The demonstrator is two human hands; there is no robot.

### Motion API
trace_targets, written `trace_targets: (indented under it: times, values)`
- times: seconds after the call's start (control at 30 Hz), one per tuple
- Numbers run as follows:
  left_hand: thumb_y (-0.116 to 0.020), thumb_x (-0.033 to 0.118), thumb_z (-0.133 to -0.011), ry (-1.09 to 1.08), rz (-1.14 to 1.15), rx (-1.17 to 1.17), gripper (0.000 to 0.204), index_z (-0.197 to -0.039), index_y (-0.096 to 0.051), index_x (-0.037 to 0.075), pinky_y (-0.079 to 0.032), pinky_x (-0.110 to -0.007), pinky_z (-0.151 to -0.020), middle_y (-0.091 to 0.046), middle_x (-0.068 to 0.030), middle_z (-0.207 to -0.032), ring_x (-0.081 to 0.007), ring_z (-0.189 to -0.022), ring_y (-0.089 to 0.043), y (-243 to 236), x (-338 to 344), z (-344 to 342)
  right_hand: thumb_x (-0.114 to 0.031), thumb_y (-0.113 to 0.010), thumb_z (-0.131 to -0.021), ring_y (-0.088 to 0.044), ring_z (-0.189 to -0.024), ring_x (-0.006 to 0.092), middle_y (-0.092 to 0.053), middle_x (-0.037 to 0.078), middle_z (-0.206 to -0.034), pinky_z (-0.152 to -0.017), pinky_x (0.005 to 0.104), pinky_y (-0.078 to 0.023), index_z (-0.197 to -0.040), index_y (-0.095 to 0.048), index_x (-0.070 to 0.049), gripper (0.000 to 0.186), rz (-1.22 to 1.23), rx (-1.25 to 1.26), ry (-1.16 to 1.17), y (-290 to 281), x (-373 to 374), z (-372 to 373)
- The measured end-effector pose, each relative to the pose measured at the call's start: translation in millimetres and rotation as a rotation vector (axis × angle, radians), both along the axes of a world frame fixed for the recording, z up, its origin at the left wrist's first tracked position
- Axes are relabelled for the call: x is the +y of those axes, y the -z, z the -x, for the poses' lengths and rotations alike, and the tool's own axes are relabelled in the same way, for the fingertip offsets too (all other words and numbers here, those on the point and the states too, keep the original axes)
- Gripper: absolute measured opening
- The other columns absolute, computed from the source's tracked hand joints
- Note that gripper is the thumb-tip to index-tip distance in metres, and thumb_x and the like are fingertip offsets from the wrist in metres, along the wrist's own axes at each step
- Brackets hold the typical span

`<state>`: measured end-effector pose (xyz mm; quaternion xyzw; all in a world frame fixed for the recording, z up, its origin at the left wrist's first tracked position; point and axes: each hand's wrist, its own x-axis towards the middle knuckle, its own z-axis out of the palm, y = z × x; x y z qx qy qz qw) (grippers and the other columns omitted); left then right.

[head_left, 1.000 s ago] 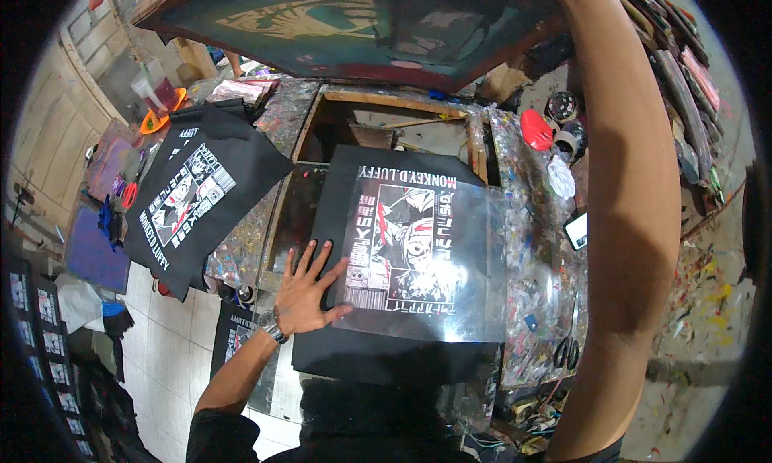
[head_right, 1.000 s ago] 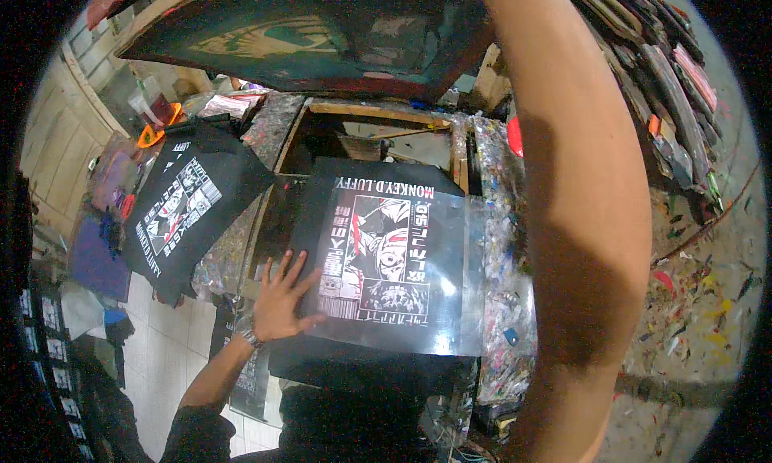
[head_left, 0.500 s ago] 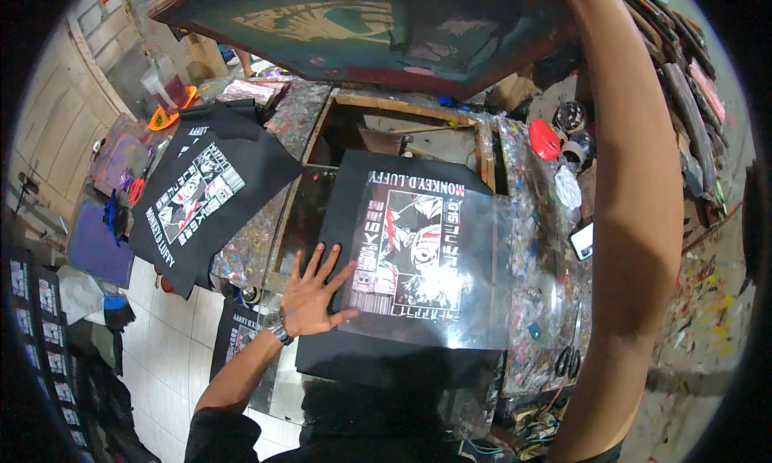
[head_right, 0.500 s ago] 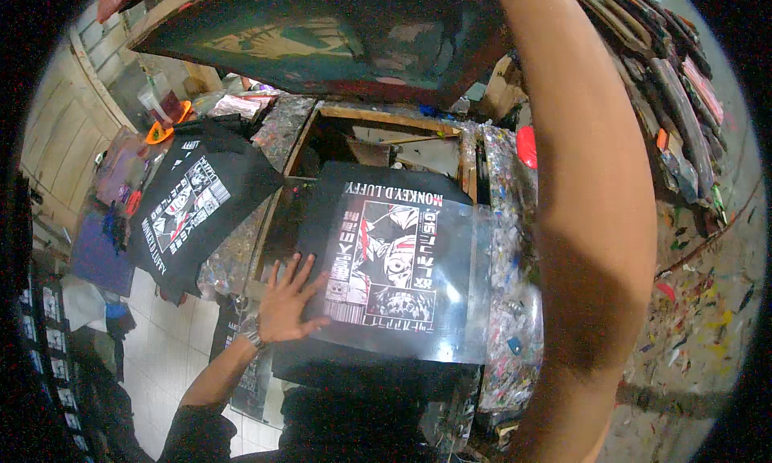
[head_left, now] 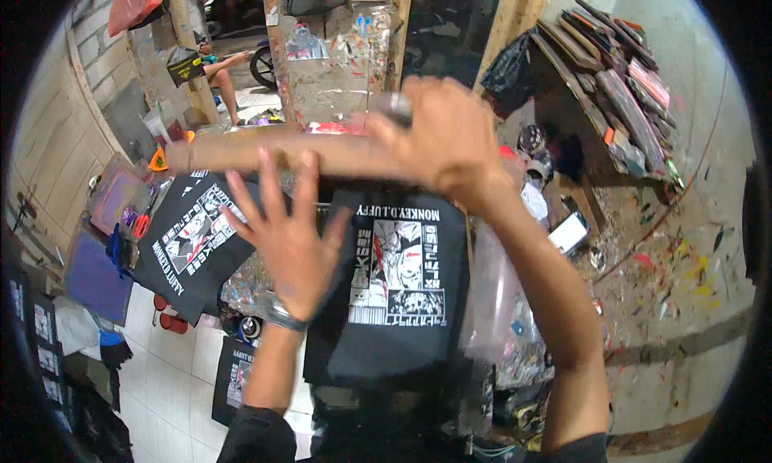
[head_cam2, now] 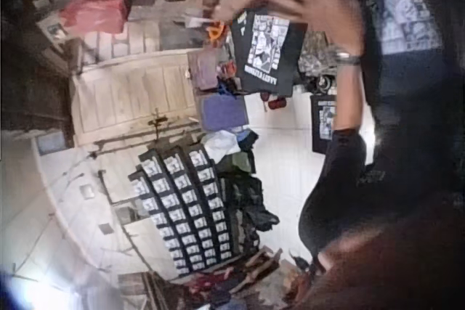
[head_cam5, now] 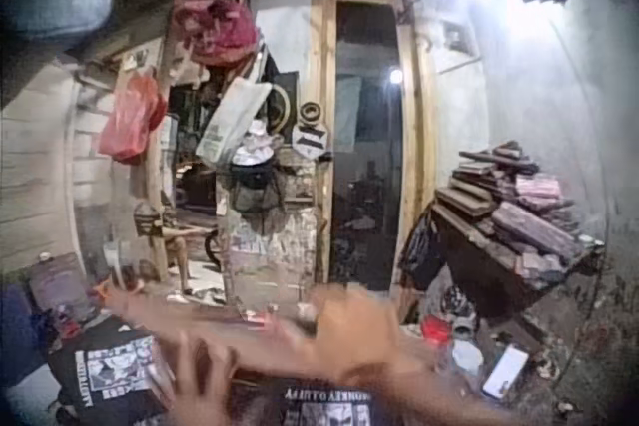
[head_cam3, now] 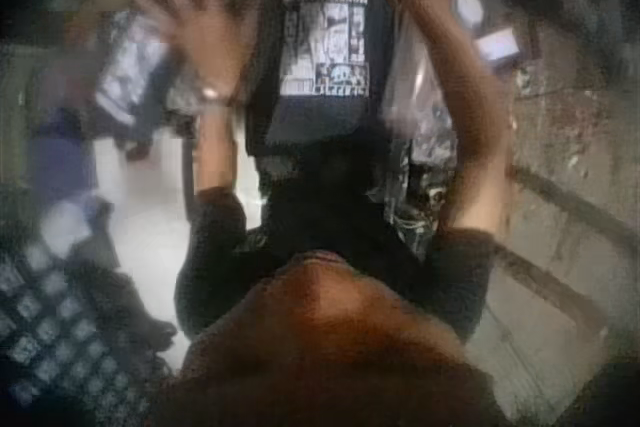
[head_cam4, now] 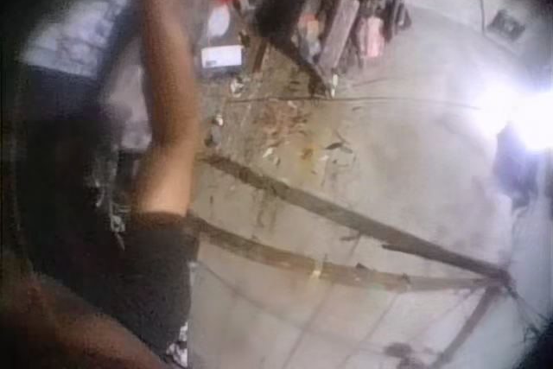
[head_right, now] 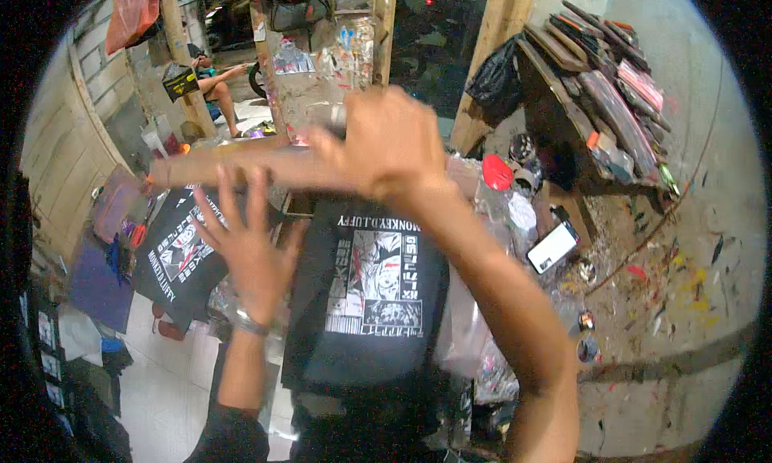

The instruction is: The person performs screen printing on black garments, lowering a screen onto the fabric, applying ink with a squeegee, and then lifting the screen to reveal the print. The person repeats this process for several garments, with another person assisting by moving the printed items.

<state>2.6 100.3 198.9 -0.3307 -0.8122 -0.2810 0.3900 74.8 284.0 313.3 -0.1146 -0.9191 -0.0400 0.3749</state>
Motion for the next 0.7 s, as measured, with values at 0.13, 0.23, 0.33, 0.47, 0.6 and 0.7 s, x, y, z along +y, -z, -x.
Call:
trace_targets:
  times: [0.13,0.23,0.33,0.47,0.6,0.7]
  values:
    - [-0.083,0.015,-0.064,0.276,0.584,-0.285,0.056,-0.116,-0.063,0.010,-0.040,-0.056,-0.103,-0.062,-0.0104,-0.106,-0.0332,-0.113,-0.060,53.2,-72.5,40.7,-0.049,-0.065,-0.094,-0.071,-0.091,0.0353,-0.073,0.017,-0.092,-0.086,0.0487,-0.053,-0.099,-0.067,-0.006,0.043,0.067,-0.334,-0.045,99.5,-54.3,-55.8]
    - [-0.089,0.022,-0.065,0.455,0.614,-0.251,0.043,-0.096,-0.063,0.010,-0.044,-0.047,-0.087,-0.059,-0.0099,-0.099,-0.0311,-0.103,-0.060,126.2,-93.9,12.2,-0.035,-0.066,-0.096,-0.072,-0.087,0.0348,-0.073,0.016,-0.088,-0.085,0.0509,-0.053,-0.103,-0.064,-0.008,0.028,0.230,-0.629,-0.049,172.8,-54.0,-76.0]
    - [-0.088,0.031,-0.070,0.520,0.534,-0.327,0.043,-0.097,-0.063,0.008,-0.042,-0.046,-0.086,-0.059,-0.0104,-0.099,-0.0327,-0.100,-0.058,170.9,-111.1,13.7,-0.023,-0.068,-0.091,-0.072,-0.092,0.0335,-0.072,0.013,-0.093,-0.081,0.0498,-0.053,-0.106,-0.062,-0.010,0.020,0.503,-0.718,-0.095,212.6,-51.1,-78.9]
    - [-0.084,0.039,-0.074,0.514,0.449,-0.310,0.045,-0.095,-0.063,0.006,-0.040,-0.046,-0.090,-0.056,-0.0123,-0.097,-0.0339,-0.097,-0.055,186.6,-101.5,8.3,-0.016,-0.060,-0.089,-0.071,-0.096,0.0319,-0.072,0.012,-0.105,-0.090,0.0563,-0.051,-0.114,-0.064,-0.012,0.025,0.104,-0.529,-0.170,280.6,-42.3,-107.3]
    - [-0.083,0.043,-0.076,0.511,0.512,-0.354,0.048,-0.097,-0.063,0.005,-0.038,-0.047,-0.093,-0.055,-0.0129,-0.099,-0.0336,-0.101,-0.053,194.5,-102.4,12.7,-0.018,-0.060,-0.091,-0.071,-0.094,0.0316,-0.072,0.013,-0.098,-0.090,0.0558,-0.051,-0.115,-0.065,-0.011,0.025,-0.058,-0.349,-0.152,288.2,15.5,-41.3]
    - [-0.083,0.043,-0.077,0.520,0.504,-0.317,0.048,-0.099,-0.063,0.005,-0.038,-0.047,-0.094,-0.055,-0.0130,-0.100,-0.0337,-0.102,-0.052,196.5,-98.3,12.8,-0.021,-0.062,-0.092,-0.072,-0.092,0.0345,-0.073,0.016,-0.092,-0.086,0.0550,-0.052,-0.115,-0.064,-0.008,0.027,0.143,-0.586,-0.044,260.7,82.5,33.0]
